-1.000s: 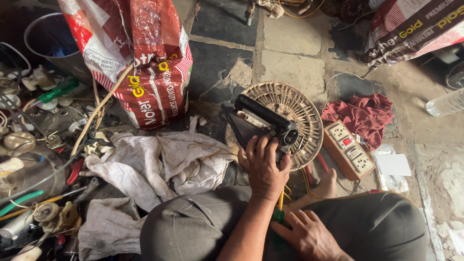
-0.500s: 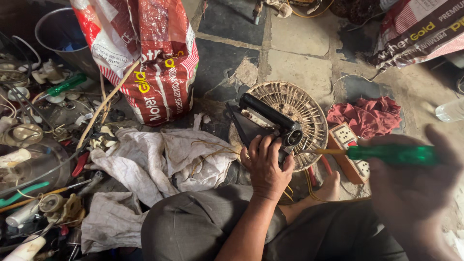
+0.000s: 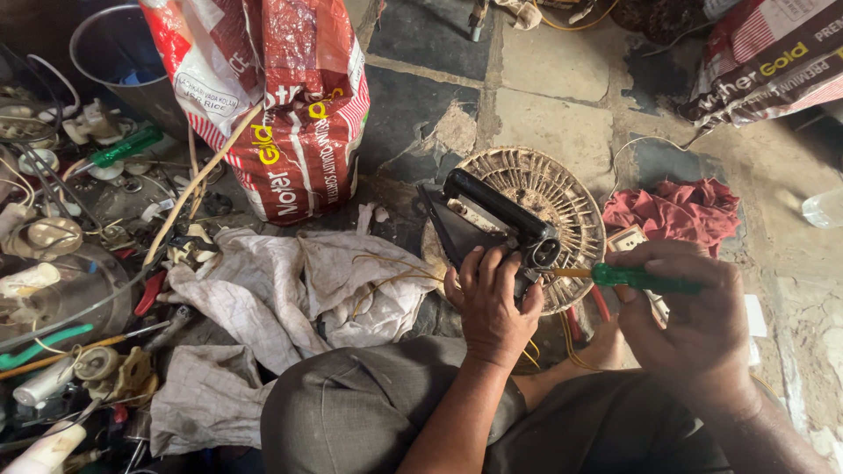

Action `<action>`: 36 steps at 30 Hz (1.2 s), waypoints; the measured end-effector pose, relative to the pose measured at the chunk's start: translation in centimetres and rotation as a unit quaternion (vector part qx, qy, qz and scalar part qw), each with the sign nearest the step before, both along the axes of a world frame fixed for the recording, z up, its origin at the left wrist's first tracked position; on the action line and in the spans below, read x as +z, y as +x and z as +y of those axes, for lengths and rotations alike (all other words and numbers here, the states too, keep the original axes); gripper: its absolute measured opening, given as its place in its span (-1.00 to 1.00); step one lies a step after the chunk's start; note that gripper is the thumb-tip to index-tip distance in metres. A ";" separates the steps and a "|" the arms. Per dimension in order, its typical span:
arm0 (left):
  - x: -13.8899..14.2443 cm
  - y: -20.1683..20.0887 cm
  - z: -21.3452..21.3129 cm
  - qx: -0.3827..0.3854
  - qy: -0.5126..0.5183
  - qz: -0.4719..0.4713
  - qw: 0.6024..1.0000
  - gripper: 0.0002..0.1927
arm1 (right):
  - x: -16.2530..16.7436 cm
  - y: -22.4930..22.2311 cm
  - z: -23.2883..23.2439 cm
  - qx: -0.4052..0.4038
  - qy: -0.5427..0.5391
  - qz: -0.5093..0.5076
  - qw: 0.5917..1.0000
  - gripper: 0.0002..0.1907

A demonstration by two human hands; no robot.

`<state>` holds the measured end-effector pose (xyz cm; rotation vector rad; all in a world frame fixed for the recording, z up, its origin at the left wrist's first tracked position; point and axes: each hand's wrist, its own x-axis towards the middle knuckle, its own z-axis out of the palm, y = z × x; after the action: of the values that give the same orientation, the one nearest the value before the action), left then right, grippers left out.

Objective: The person sits on the floor repairing an electric fan, using a screwdriver to loosen and tighten screws on the fan motor housing and reconnecting its yellow wires. They reposition the fan base, work on the motor connection point, and handle a power strip on the floor while testing the wiring.

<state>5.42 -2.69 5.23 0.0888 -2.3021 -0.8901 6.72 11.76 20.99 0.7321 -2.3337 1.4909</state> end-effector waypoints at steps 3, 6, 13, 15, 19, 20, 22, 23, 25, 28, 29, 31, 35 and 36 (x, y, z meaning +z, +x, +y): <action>0.1 0.0 0.0 0.002 -0.003 0.002 1.000 -0.49 | -0.1 -0.2 0.0 0.011 -0.010 0.003 1.000 -0.50; 0.1 0.0 0.0 0.002 -0.007 0.002 1.000 -0.50 | -0.1 -0.4 0.0 0.018 0.026 0.019 0.999 -0.52; 0.0 0.0 0.0 -0.001 -0.007 -0.004 1.000 -0.50 | -0.2 -1.1 -0.1 0.046 0.016 -0.004 0.999 -0.53; 0.0 0.0 0.0 0.000 -0.009 -0.001 1.000 -0.50 | 0.2 -1.3 -0.1 0.051 0.013 -0.010 0.999 -0.53; 0.0 0.0 0.0 0.000 -0.005 -0.005 1.000 -0.50 | 1.8 -2.3 -0.7 0.057 0.077 -0.001 0.995 -0.55; 0.0 0.1 0.0 0.000 -0.002 -0.007 1.000 -0.49 | 2.4 -2.7 -0.8 0.047 0.133 0.028 0.990 -0.56; 0.1 0.0 -0.1 -0.002 -0.004 0.000 1.000 -0.49 | 3.6 -3.1 -1.1 0.019 0.220 0.059 0.974 -0.53; 0.1 0.0 0.0 -0.003 -0.004 0.005 1.000 -0.49 | 4.1 -3.1 -1.3 0.001 0.250 0.061 0.966 -0.50; 0.2 0.1 -0.1 -0.003 -0.002 0.001 1.000 -0.50 | 4.8 -3.0 -1.8 -0.014 0.282 0.061 0.957 -0.45; 0.3 0.0 -0.1 -0.001 0.001 -0.003 1.000 -0.49 | 5.3 -2.9 -2.3 -0.003 0.280 0.053 0.959 -0.44; 0.3 0.0 -0.1 -0.001 0.004 -0.004 1.000 -0.49 | 5.4 -2.9 -2.3 0.004 0.276 0.045 0.960 -0.44; 0.3 0.0 -0.1 -0.002 0.002 0.001 1.000 -0.50 | 5.6 -2.8 -2.2 0.009 0.279 0.037 0.959 -0.45; 0.2 0.1 0.0 -0.001 0.003 -0.003 1.000 -0.49 | 5.7 -2.2 -2.0 -0.014 0.283 0.053 0.958 -0.47; 0.1 0.1 0.0 -0.001 0.001 -0.002 1.000 -0.49 | 5.6 -2.0 -2.0 -0.025 0.279 0.060 0.958 -0.47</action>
<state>5.49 -2.70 5.37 0.0907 -2.3053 -0.8949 4.71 9.71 26.61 0.8523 -2.6688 0.7303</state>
